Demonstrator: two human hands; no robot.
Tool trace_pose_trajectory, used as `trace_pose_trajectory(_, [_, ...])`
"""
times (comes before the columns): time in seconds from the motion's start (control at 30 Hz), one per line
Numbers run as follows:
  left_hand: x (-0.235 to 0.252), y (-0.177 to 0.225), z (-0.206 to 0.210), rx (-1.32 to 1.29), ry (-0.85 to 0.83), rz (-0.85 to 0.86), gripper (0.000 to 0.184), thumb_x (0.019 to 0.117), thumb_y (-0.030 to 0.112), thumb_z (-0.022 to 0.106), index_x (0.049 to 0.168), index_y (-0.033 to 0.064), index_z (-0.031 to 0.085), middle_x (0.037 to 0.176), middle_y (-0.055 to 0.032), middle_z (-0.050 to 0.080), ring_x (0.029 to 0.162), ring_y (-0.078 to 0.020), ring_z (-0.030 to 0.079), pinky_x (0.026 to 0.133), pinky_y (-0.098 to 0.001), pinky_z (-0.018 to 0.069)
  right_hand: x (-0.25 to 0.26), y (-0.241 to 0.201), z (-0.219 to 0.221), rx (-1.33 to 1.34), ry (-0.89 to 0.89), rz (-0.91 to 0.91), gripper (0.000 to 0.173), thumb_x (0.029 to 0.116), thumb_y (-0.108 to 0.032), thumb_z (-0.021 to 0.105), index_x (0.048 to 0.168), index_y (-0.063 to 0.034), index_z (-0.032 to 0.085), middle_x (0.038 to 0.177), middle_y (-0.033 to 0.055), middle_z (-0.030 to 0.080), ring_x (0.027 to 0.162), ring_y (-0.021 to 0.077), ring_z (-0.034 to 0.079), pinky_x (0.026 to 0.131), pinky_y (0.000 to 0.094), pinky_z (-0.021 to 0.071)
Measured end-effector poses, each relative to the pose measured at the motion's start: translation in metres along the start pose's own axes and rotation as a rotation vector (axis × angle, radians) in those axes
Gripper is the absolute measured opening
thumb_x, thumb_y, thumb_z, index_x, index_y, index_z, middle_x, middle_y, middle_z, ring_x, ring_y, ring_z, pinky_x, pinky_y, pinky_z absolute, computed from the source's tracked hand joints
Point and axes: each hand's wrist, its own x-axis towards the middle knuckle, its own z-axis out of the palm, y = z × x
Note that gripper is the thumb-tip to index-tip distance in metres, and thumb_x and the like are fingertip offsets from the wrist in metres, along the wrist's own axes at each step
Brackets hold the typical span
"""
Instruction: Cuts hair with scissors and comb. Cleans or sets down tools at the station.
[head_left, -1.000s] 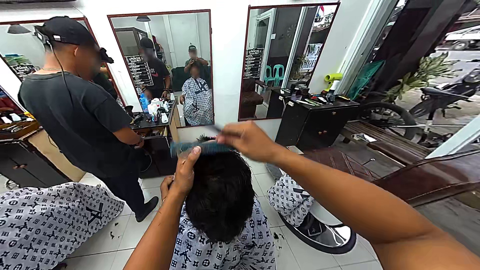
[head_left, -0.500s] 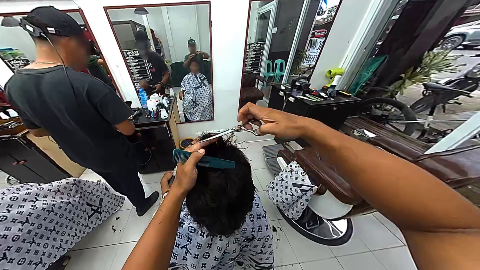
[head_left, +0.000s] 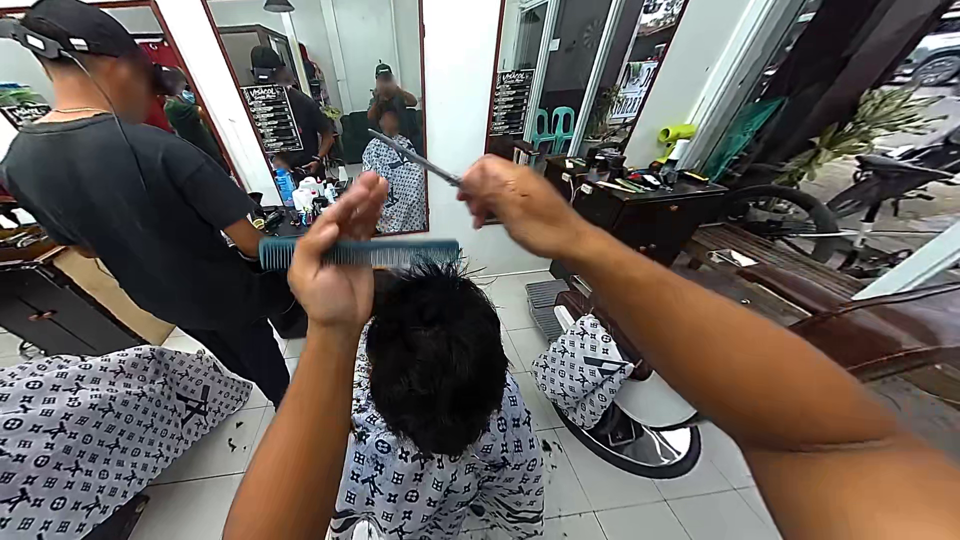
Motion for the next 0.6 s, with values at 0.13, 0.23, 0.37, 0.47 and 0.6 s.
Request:
trace_pose_trajectory(0.13, [0.022, 0.002, 0.009, -0.065, 0.058, -0.113, 0.054, 0.1054, 0.016, 0.015, 0.128, -0.0012, 0.061, 0.14, -0.0144, 0.062, 0.13, -0.0244, 0.06, 0.111, -0.0387, 0.0459, 0.009, -0.022, 0.056, 0.479, -0.165, 0.05, 0.018, 0.0968, -0.007, 0.068, 0.103, -0.002, 0.052, 0.075, 0.0035, 0.067, 0.06, 0.009, 0.066, 0.054, 0.0248, 0.0563])
trace_pose_trajectory(0.23, [-0.025, 0.01, -0.026, 0.285, 0.055, -0.123, 0.057, 0.1101, 0.046, 0.026, 0.15, 0.0122, 0.047, 0.156, -0.0016, 0.049, 0.141, -0.0176, 0.049, 0.116, -0.0383, 0.0413, 0.005, -0.012, 0.054, 0.332, -0.187, -0.04, 0.024, 0.0971, -0.007, 0.067, 0.118, 0.0022, 0.061, 0.088, 0.0053, 0.071, 0.066, 0.007, 0.065, 0.058, 0.0229, 0.0555])
trace_pose_trajectory(0.37, [-0.142, -0.022, -0.097, 0.55, 0.414, -0.329, 0.032, 0.0983, 0.015, 0.057, 0.123, -0.0037, 0.053, 0.119, -0.0084, 0.067, 0.11, -0.014, 0.065, 0.096, -0.0339, 0.0541, -0.035, 0.021, 0.011, -0.154, -0.065, -0.064, 0.017, 0.1013, -0.015, 0.062, 0.108, -0.0028, 0.073, 0.085, 0.0054, 0.07, 0.067, 0.0108, 0.064, 0.063, 0.0314, 0.0571])
trace_pose_trajectory(0.47, [-0.204, -0.04, -0.087, 0.453, 0.51, -0.542, 0.013, 0.0889, -0.01, 0.059, 0.093, 0.0024, 0.058, 0.099, -0.0028, 0.074, 0.095, -0.0084, 0.071, 0.085, -0.027, 0.0579, -0.065, 0.041, 0.001, -0.224, -0.087, 0.09, 0.013, 0.1007, -0.013, 0.064, 0.098, -0.004, 0.074, 0.074, 0.0015, 0.067, 0.061, 0.0071, 0.061, 0.058, 0.0269, 0.0531])
trace_pose_trajectory(0.6, [-0.216, -0.048, -0.065, 0.229, 0.373, -0.408, 0.01, 0.0788, 0.011, 0.078, 0.089, 0.0126, 0.079, 0.132, -0.0035, 0.069, 0.126, -0.0085, 0.06, 0.103, -0.025, 0.0508, -0.073, 0.038, 0.021, -0.221, -0.208, 0.242, 0.014, 0.1001, -0.013, 0.066, 0.093, -0.0048, 0.075, 0.072, 0.0012, 0.068, 0.061, 0.0062, 0.061, 0.06, 0.0272, 0.0531])
